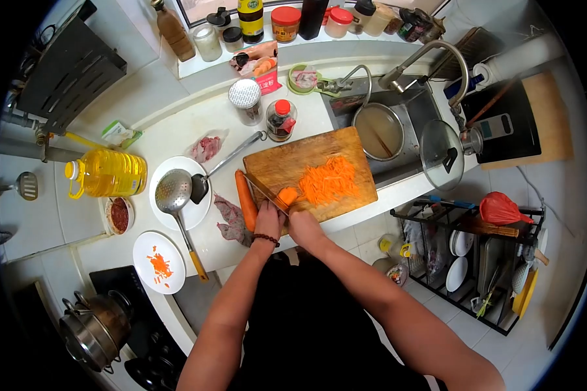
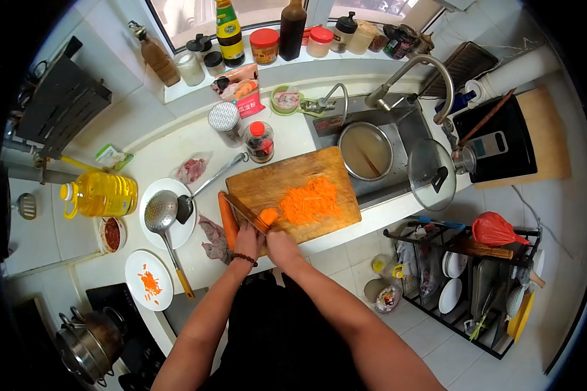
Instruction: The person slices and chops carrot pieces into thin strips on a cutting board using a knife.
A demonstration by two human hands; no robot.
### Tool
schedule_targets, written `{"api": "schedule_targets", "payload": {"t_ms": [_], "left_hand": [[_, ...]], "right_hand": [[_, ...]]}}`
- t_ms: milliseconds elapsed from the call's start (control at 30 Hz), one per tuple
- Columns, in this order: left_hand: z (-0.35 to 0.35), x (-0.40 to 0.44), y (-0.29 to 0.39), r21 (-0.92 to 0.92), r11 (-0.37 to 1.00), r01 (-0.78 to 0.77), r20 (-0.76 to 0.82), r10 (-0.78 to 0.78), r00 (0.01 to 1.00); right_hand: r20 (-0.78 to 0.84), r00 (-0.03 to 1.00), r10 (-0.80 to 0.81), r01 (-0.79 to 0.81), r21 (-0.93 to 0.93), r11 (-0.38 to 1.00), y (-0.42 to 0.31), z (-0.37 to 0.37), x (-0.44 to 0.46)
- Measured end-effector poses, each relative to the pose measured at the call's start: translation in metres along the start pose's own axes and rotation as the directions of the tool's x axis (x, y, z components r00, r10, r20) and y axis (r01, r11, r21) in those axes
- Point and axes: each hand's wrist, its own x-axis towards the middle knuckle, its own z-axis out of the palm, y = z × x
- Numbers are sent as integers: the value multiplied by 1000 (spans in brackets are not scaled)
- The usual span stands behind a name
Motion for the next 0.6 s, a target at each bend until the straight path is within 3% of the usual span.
{"api": "schedule_targets", "payload": {"t_ms": [67, 200, 267, 300, 367, 600], "left_hand": [[0, 0, -4, 26, 993, -117, -28, 118, 993], [15, -1, -23, 46, 987, -156, -14, 157, 987], [21, 2, -29, 56, 969, -242, -101, 247, 964], [20, 2, -27, 56, 968, -244, -99, 249, 963], [19, 0, -26, -32, 996, -87, -33, 86, 996], [12, -1, -19, -18, 998, -64, -3, 64, 998]], "right_hand": [[6, 1000, -26, 26, -20, 999, -5, 3, -5], [9, 1000, 25, -25, 3, 1000, -15, -8, -34], [29, 999, 28, -28, 5, 1000, -13, -10, -39], [27, 999, 30, -30, 5, 1000, -14, -13, -41], [38, 998, 44, -44, -3, 999, -18, -17, -44], [1, 1000, 6, -6, 13, 1000, -7, -6, -41]]}}
